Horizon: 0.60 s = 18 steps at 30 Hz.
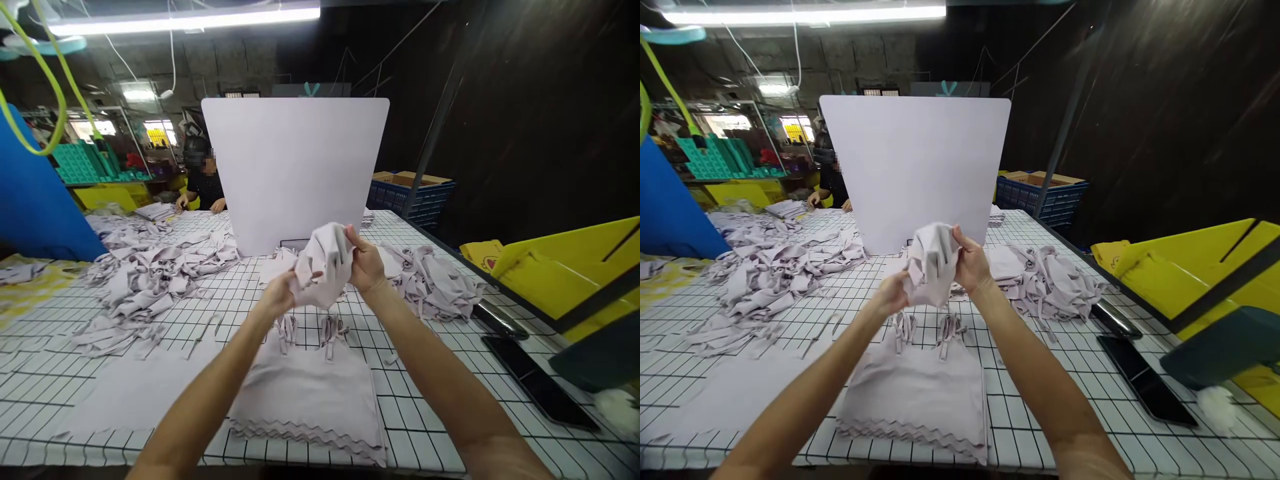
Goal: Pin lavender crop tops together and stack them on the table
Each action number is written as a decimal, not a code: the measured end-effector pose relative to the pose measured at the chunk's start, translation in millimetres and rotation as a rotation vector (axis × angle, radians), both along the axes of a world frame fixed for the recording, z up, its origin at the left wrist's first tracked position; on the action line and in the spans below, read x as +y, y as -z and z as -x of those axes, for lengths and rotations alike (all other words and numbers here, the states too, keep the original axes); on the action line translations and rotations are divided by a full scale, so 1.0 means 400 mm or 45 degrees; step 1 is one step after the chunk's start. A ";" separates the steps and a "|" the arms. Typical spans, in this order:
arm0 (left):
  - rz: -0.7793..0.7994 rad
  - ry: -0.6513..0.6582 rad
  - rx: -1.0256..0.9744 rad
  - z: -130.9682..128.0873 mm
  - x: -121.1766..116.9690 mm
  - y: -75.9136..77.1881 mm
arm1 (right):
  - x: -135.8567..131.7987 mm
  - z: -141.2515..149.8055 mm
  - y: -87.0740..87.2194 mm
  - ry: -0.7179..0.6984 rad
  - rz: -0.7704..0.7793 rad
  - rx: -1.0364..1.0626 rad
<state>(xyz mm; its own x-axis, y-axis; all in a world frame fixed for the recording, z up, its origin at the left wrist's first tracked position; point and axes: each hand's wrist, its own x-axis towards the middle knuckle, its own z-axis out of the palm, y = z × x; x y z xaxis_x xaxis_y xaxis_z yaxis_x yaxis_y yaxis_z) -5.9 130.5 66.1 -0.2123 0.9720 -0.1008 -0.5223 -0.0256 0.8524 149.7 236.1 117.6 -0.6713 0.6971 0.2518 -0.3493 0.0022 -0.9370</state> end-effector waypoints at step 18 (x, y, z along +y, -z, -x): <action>-0.306 0.260 0.317 0.000 -0.015 -0.236 | -0.074 -0.041 -0.001 -0.115 -0.313 -0.023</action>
<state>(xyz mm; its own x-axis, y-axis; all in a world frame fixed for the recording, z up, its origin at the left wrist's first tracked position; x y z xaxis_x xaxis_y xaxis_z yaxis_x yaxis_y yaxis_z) -5.7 124.4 160.5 -0.0014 0.9863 0.1648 -0.3154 -0.1568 0.9359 166.0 206.7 117.9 -0.7340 0.5534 0.3937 -0.3418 0.1999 -0.9183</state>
